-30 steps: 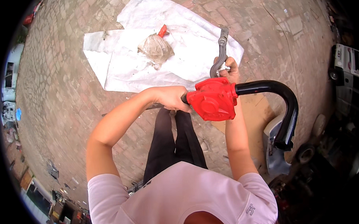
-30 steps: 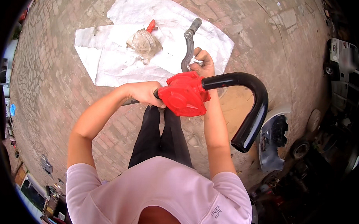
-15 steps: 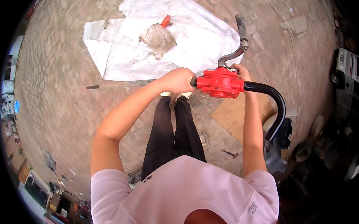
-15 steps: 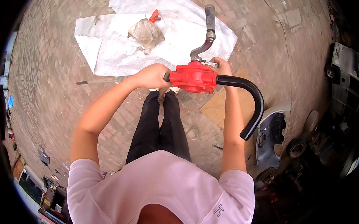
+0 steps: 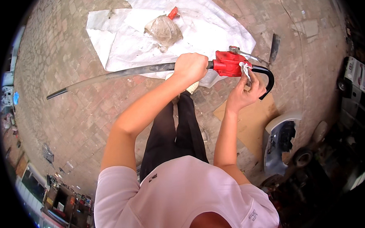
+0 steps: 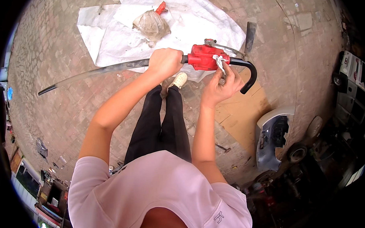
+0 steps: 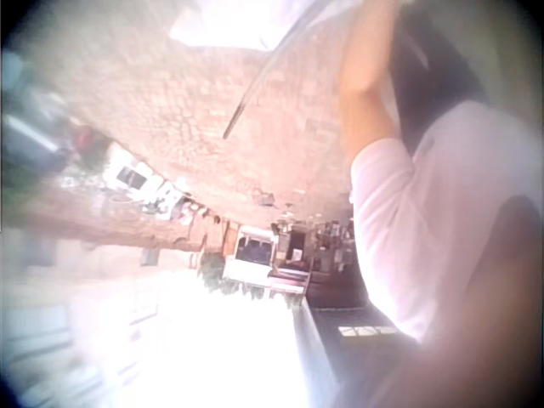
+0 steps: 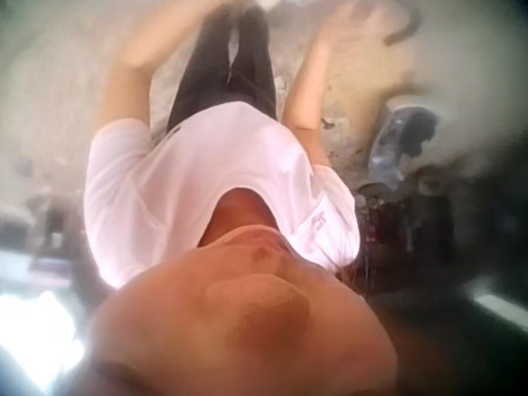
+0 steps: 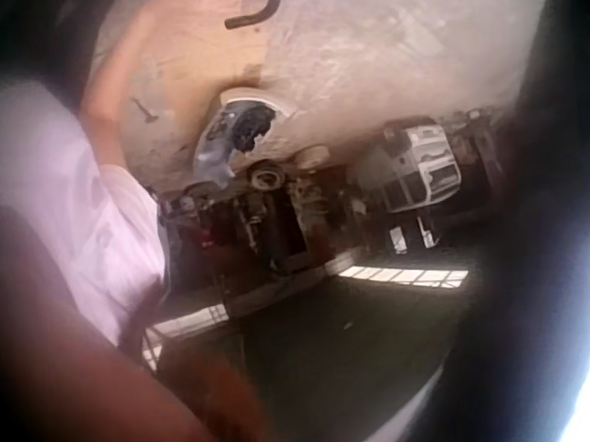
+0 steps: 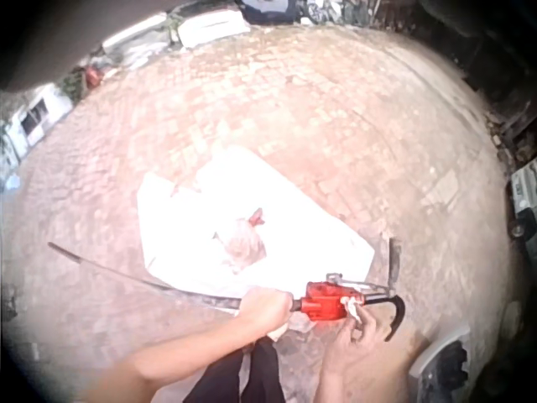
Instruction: The person retrieves a long metal rod with a red pump handle from a cluttered indoor area and carries it outside. They wipe the pump with a cloth, then insert the rod into a large red barrel. Using the pump, they transfer liquid from the barrel into a black plastic jerrycan.
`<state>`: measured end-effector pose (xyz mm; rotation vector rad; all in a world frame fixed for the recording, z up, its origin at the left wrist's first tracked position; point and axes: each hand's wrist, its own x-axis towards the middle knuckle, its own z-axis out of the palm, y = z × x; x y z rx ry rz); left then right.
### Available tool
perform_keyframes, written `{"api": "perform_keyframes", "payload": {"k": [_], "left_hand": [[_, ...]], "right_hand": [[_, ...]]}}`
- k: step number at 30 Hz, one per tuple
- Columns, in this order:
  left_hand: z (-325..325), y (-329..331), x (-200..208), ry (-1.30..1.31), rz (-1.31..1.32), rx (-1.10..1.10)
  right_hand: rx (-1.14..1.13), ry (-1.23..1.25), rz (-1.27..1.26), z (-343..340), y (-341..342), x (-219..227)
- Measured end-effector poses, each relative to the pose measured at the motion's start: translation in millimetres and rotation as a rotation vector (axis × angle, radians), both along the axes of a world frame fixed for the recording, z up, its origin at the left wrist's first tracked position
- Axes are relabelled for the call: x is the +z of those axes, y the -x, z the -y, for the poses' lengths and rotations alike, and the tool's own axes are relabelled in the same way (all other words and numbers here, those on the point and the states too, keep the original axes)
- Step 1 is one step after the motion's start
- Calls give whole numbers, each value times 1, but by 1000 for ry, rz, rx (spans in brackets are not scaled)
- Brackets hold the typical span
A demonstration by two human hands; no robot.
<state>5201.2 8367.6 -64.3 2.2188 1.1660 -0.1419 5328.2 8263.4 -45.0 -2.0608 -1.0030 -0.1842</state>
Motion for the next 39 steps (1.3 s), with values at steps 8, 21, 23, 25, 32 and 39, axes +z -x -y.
{"api": "perform_keyframes", "payload": {"k": [8,21,23,25,32,39], "left_hand": [[5,10,-21,7,25,43],[-64,2,52,150,208,68],[-79,2,76,149,286,56],[-92,6,90,176,424,60],[-102,0,193,478,582,247],[-99,-12,224,391,724,276]], "right_hand": [[8,0,33,-10,15,-33],[51,-608,-1784,-13,71,-38],[139,-655,-1902,-33,69,-28],[224,-677,-1895,-46,69,-1],[599,-922,-1930,-93,41,81],[528,-1046,-1831,-130,13,123]]}}
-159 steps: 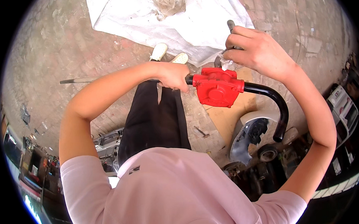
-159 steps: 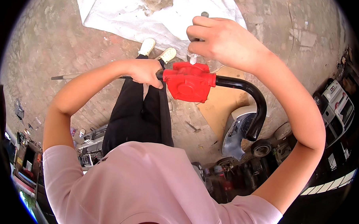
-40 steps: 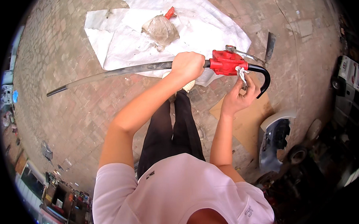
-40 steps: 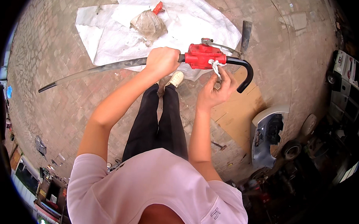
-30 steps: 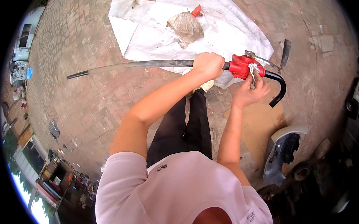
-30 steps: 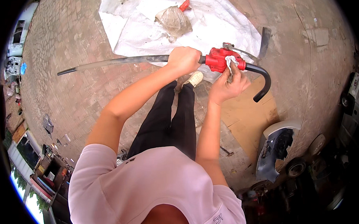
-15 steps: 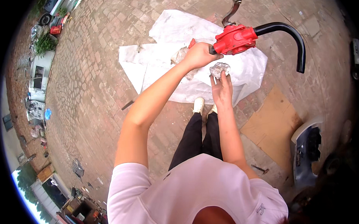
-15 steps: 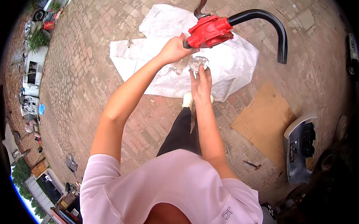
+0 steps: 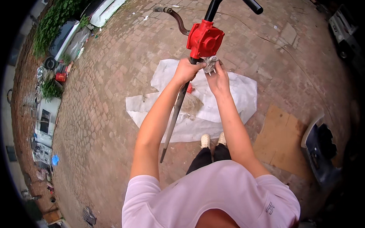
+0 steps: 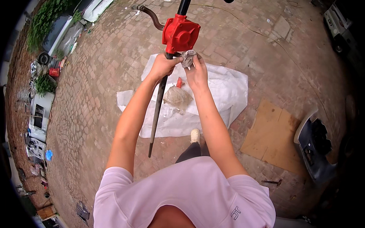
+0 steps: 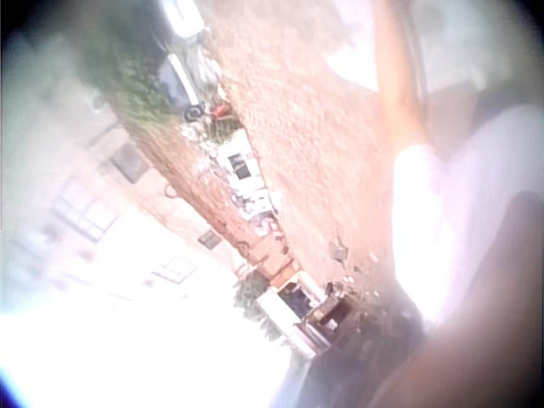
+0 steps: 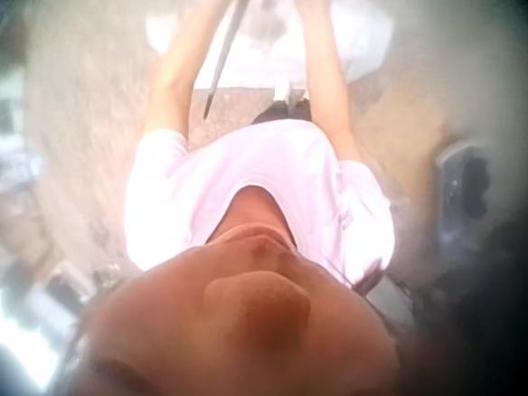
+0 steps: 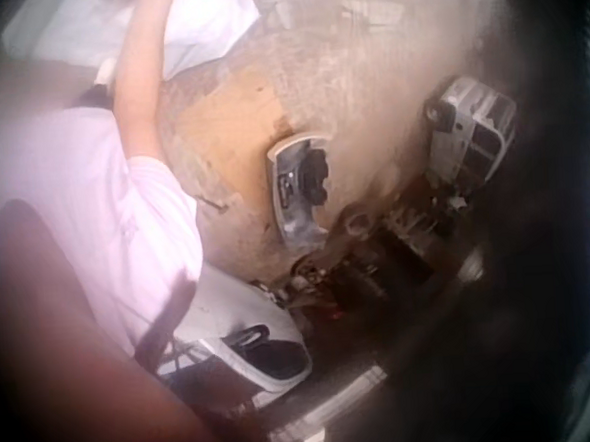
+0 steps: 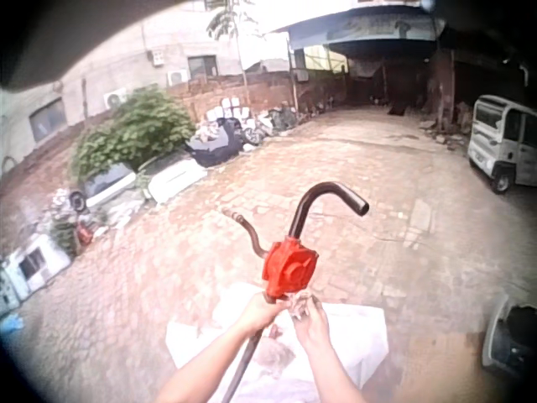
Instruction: The person retrieves a long metal rod with a red pump handle from a cluttered indoor area and carries it outside. They wipe the pump with a cloth, then insert the rod into a large red barrel. Using the pump, they transfer liquid from the barrel into a black plastic jerrycan.
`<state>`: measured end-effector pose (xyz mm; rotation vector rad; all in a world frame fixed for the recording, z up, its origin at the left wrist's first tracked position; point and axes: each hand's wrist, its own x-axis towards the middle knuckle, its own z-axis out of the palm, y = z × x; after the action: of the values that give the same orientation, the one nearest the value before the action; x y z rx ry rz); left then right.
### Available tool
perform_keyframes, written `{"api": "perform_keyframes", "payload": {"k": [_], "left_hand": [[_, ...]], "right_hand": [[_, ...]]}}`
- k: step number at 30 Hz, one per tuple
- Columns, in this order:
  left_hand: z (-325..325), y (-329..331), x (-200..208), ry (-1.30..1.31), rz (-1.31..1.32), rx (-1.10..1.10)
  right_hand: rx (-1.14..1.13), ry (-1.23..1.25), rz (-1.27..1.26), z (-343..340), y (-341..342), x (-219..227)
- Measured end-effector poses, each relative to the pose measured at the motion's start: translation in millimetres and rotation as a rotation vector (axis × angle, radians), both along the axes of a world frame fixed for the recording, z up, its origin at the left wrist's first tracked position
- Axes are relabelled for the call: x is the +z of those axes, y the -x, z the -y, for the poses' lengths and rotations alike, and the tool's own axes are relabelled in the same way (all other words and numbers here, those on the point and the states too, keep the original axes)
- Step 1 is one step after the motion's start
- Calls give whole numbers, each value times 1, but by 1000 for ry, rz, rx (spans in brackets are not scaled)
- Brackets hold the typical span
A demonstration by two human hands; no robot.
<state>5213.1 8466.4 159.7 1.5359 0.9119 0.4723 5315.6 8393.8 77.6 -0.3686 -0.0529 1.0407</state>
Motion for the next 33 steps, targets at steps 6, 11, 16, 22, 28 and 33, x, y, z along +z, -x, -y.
{"api": "perform_keyframes", "payload": {"k": [6,11,16,22,28,33], "left_hand": [[-7,3,13,5,17,71],[-10,-1,25,37,124,100],[-15,-1,33,0,197,103],[-16,-5,45,-189,267,229],[-31,-5,56,-309,237,261],[-44,1,73,-75,381,135]], "right_hand": [[-242,324,53,21,-11,4],[-678,744,582,3,17,15],[-621,643,684,-14,38,51],[-427,255,723,-17,65,71],[-393,-88,775,-26,58,85],[-205,-25,628,-42,44,147]]}}
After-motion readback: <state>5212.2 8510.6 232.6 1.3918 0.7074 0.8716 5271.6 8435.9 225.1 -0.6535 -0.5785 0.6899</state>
